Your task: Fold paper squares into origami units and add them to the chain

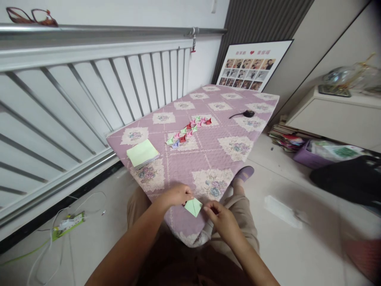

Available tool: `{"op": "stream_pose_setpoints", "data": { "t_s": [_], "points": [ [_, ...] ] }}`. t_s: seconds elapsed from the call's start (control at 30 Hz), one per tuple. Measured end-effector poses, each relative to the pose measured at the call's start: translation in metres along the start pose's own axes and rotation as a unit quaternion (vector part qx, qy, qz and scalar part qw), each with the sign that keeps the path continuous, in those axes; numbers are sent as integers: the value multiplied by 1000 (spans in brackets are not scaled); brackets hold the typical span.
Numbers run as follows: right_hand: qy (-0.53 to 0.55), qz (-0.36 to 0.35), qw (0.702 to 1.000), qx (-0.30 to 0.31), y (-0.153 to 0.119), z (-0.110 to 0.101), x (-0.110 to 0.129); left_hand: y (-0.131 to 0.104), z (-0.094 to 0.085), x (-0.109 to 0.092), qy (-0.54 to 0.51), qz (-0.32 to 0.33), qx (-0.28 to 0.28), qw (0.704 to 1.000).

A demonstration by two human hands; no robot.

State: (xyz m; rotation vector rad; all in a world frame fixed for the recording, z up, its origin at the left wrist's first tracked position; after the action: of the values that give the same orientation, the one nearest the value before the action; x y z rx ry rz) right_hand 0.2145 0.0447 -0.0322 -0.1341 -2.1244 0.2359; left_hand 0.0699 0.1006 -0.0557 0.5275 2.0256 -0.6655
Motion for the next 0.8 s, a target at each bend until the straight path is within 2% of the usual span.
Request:
{"op": "stream_pose_setpoints", "data": {
  "t_s": [0.1,0.2,0.27,0.5,0.67,0.8],
  "points": [
    [-47,-97,993,-54,-5,-7,12,11,4,-5,64,8,44,997],
    [-89,-203,974,-56,-13,1,30,19,4,-13,134,13,53,990],
    [-122,-241,961,-52,-16,9,36,22,2,-19,176,15,50,983],
    [-177,-264,948,-28,-11,21,32,21,0,-26,272,27,25,962],
    [-179,-271,946,-2,-6,21,28,7,0,-29,317,56,-29,946],
    [-162,-282,946,5,-3,21,28,-6,8,-27,335,80,-43,938]
  ]
}}
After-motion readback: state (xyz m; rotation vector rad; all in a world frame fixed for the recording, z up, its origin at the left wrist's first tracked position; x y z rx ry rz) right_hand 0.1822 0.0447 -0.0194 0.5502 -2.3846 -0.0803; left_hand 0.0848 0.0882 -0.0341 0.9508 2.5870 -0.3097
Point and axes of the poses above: each hand's wrist, its own y-axis towards the middle knuckle, its own z-axis out of the palm, x = y × z, the point moved 9 cm from there along y, towards the middle knuckle, and after that the axes turned 13 degrees about z, right-handed, at the moved point
